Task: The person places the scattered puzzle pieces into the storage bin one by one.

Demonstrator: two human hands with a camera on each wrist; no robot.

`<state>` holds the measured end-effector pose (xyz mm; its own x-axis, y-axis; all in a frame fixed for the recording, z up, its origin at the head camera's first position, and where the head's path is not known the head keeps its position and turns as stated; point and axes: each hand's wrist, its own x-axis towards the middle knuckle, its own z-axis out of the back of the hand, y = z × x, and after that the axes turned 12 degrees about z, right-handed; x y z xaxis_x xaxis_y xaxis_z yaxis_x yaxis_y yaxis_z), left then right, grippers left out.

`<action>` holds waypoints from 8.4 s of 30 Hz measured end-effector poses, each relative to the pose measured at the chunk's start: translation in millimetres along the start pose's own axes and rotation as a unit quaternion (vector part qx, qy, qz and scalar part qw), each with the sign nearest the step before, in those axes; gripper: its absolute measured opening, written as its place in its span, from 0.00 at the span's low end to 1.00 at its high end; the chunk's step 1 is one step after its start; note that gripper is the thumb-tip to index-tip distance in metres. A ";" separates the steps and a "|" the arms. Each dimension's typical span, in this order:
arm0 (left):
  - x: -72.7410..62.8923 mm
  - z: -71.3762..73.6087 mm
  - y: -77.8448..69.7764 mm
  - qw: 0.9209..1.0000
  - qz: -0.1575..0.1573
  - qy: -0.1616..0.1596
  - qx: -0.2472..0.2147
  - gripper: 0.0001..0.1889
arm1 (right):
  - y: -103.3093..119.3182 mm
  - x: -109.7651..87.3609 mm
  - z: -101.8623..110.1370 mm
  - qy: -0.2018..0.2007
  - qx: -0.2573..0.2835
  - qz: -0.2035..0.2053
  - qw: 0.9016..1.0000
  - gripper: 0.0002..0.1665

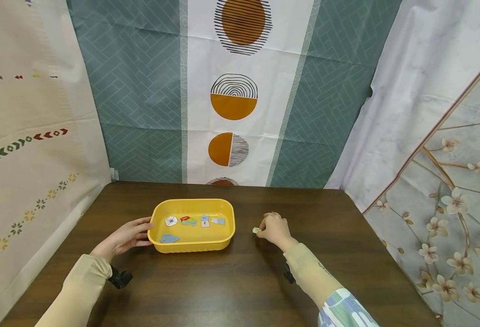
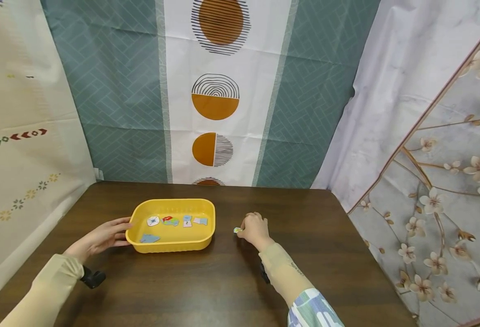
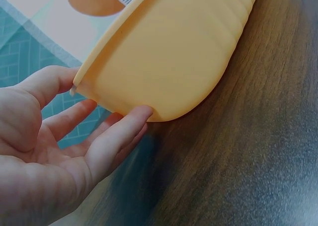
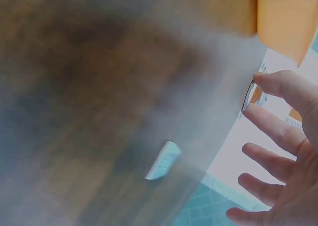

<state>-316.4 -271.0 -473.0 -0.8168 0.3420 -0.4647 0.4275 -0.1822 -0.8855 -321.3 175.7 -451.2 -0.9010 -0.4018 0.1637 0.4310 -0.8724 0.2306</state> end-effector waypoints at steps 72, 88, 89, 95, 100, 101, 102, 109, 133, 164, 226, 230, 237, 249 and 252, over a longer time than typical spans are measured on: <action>-1.1 0.4 6.4 1.000 0.000 -0.019 -0.008 0.36 | 157.5 90.0 -41.6 0.074 -0.014 0.109 0.991 0.09; 0.6 -2.7 6.9 1.000 -0.005 -0.028 -0.012 0.37 | 158.4 94.4 -67.0 0.075 0.013 0.122 0.990 0.10; 0.6 -3.0 6.8 1.000 -0.006 -0.028 -0.011 0.37 | 158.1 94.7 -67.6 0.076 0.015 0.122 0.990 0.11; 0.5 -3.9 7.4 1.000 -0.007 -0.025 -0.008 0.37 | 158.1 94.7 -67.9 0.080 0.019 0.119 0.989 0.11; 0.8 -3.4 7.7 1.000 -0.011 -0.019 -0.004 0.37 | 158.9 92.7 -68.2 0.077 0.012 0.130 0.988 0.11; 0.9 -3.4 7.9 1.000 -0.012 -0.018 -0.002 0.37 | 158.9 92.1 -68.6 0.076 0.010 0.131 0.988 0.11; 0.9 -3.5 8.1 1.000 -0.013 -0.016 0.000 0.37 | 158.9 91.6 -68.8 0.075 0.011 0.133 0.988 0.11; 1.5 -3.8 9.2 1.000 -0.012 -0.022 0.001 0.37 | 158.9 89.1 -69.2 0.071 0.010 0.135 0.988 0.08; -0.4 -2.9 5.7 1.000 -0.003 -0.023 0.004 0.37 | 147.5 84.2 -35.2 0.061 -0.005 0.114 0.992 0.18; -1.5 -0.3 1.2 1.000 0.009 -0.012 0.017 0.38 | 35.3 49.5 30.9 -0.019 -0.001 0.008 1.000 0.19; 2.3 0.0 -0.2 1.000 0.023 -0.013 0.001 0.38 | -43.0 -31.4 -5.1 0.008 -0.006 -0.099 0.995 0.18; 2.3 -0.1 -0.1 1.000 0.022 -0.011 -0.001 0.38 | -43.1 -31.5 -6.3 0.001 -0.009 -0.096 0.995 0.17; 1.2 1.3 -0.4 1.000 0.018 -0.014 0.000 0.38 | -43.1 -30.8 -5.2 0.004 -0.003 -0.095 0.995 0.17; 3.4 1.7 1.1 1.000 0.020 -0.012 -0.002 0.38 | -34.7 -13.3 11.0 -0.015 0.004 -0.077 0.997 0.14; 2.9 2.7 1.1 1.000 0.013 -0.006 0.000 0.39 | -29.5 -5.2 15.2 -0.019 0.002 -0.069 0.997 0.14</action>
<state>-319.4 -272.7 -475.4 -0.8097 0.3258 -0.4882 0.4496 -0.1904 -0.8727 -328.5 207.8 -444.3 -0.9493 -0.2667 0.1661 0.3028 -0.9177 0.2571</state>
